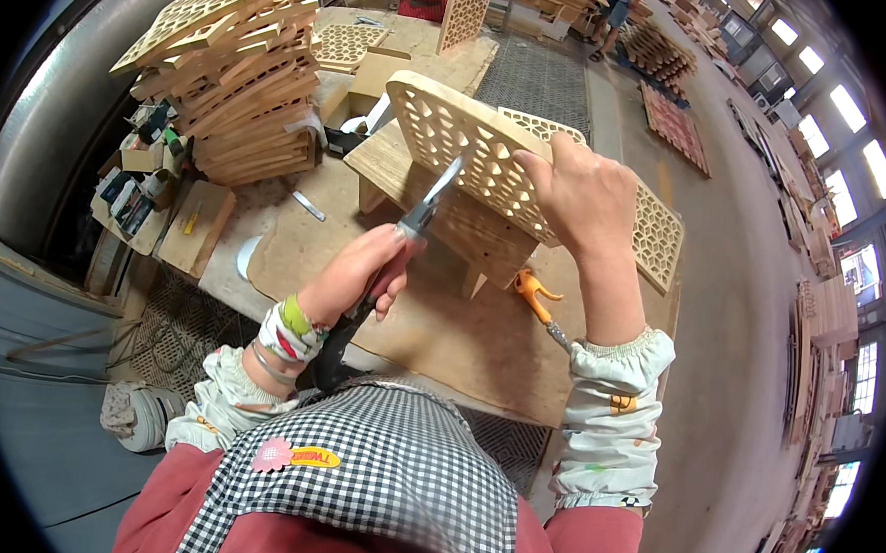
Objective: The person uses a handheld tool to trim small pieces of wood from a lattice-patterned wooden panel, turning the panel by hand to reach different edges and then placing it on the table.
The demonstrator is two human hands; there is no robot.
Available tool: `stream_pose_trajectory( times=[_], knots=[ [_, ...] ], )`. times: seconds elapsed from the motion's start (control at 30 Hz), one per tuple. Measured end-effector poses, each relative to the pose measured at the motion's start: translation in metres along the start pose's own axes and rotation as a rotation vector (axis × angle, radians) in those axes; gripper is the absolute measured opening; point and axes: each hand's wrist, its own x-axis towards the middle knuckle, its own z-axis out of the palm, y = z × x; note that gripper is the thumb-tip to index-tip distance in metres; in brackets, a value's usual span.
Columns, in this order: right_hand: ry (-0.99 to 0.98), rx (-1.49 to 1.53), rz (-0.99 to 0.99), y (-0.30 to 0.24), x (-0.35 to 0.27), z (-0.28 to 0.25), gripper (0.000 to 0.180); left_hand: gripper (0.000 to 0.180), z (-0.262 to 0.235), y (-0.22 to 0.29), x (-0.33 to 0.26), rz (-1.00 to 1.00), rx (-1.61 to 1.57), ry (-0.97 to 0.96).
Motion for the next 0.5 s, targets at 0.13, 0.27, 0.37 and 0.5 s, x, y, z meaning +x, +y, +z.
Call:
stream_pose_trajectory(
  times=[0.13,0.27,0.37,0.5],
  knots=[
    [0.027,0.010,-0.027,-0.003,-0.006,0.000,0.051,0.043,0.000,0.007,0.014,-0.051,-0.076,-0.003],
    [0.004,0.004,-0.012,-0.002,-0.005,0.000,0.052,0.043,0.005,0.012,0.022,-0.106,-0.114,0.005],
    [0.005,0.013,-0.014,-0.003,-0.005,-0.001,0.052,0.044,0.003,0.010,0.025,-0.112,-0.171,-0.048],
    [-0.005,0.023,-0.010,-0.002,-0.003,0.001,0.051,0.048,-0.003,0.006,0.030,-0.112,-0.195,-0.133]
  ],
)
